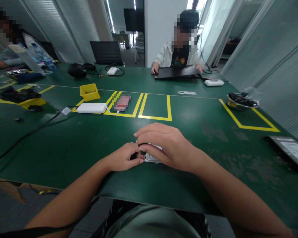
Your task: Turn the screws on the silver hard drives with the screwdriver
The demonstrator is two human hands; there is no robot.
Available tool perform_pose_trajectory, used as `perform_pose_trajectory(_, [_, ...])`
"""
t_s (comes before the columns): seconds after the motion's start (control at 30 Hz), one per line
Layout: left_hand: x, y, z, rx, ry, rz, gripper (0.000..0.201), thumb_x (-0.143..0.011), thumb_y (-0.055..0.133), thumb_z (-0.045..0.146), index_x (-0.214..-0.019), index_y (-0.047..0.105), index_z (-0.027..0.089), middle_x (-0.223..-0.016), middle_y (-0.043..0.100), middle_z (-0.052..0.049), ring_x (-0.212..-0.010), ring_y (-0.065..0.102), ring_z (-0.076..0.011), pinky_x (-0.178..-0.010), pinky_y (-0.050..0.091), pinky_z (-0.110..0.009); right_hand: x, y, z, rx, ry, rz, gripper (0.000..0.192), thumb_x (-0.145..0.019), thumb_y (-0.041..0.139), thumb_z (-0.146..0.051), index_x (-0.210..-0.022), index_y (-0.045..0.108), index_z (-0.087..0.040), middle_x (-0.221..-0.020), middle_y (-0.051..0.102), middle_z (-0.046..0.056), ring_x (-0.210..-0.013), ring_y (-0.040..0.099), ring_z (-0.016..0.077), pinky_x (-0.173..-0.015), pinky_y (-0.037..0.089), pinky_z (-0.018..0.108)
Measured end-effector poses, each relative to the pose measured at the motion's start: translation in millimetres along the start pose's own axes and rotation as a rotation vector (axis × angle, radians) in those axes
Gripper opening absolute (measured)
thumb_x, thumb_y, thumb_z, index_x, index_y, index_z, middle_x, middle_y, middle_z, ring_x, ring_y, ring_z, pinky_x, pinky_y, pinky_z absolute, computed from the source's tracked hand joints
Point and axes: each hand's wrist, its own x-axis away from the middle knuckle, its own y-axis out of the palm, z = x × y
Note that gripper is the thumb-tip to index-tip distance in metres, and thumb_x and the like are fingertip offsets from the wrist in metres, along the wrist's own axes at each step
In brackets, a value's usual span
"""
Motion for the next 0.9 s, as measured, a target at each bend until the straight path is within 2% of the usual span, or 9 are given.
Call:
perform_pose_trajectory(0.2, [-0.4,0.1,2.9,-0.024,-0.001,0.020,0.021,-0.091,0.055,0.034,-0.097,0.065,0.016,-0.093,0.068,-0.005,-0.091,0.062,-0.0215,-0.085,0.050,-0.033,1.3,-2.6,0.4,-0.021,0.003,0.011,0.021,-0.096,0.050,-0.020,-0.107,0.066,-0.012,-0.105,0.067,0.012,-0.096,0.063,0.0173,-0.086,0.054,0.033])
perform_pose_trajectory(0.4, [-2.6,-2.0,3.8,-0.002,0.039,0.024,0.020,-0.090,0.055,0.034,-0.094,0.063,0.016,-0.089,0.067,-0.005,-0.089,0.062,-0.0214,-0.082,0.050,-0.032,4.3,-4.6,-0.7,0.013,-0.019,0.049,0.022,-0.093,0.048,-0.012,-0.108,0.064,-0.012,-0.114,0.070,0.013,-0.109,0.065,0.0189,-0.096,0.052,0.035])
perform_pose_trajectory(0.47, [-2.7,-2.4,3.8,-0.007,0.038,0.025,0.019,-0.090,0.056,0.033,-0.091,0.063,0.016,-0.089,0.067,-0.005,-0.087,0.061,-0.0210,-0.081,0.050,-0.032,4.2,-5.0,-0.9,0.035,0.002,0.040,0.021,-0.093,0.048,-0.013,-0.107,0.064,-0.011,-0.110,0.072,0.012,-0.106,0.066,0.0190,-0.096,0.051,0.035])
perform_pose_trajectory(0.73, [-2.0,-3.4,5.2,-0.010,0.023,0.003,0.013,-0.086,0.060,0.029,-0.089,0.065,0.017,-0.086,0.067,-0.002,-0.081,0.061,-0.0186,-0.080,0.047,-0.031,2.5,-3.1,1.2,0.119,0.087,-0.059,0.021,-0.098,0.050,-0.025,-0.107,0.065,-0.014,-0.098,0.060,0.008,-0.087,0.056,0.0167,-0.077,0.048,0.030])
perform_pose_trajectory(0.9, [-2.6,-3.7,5.1,-0.014,0.018,0.003,0.016,-0.087,0.059,0.032,-0.089,0.065,0.018,-0.086,0.066,-0.002,-0.083,0.061,-0.0194,-0.083,0.047,-0.032,2.7,2.0,3.6,0.198,0.080,-0.046,0.025,-0.099,0.049,-0.030,-0.100,0.068,-0.014,-0.097,0.059,0.009,-0.083,0.056,0.0163,-0.074,0.049,0.030])
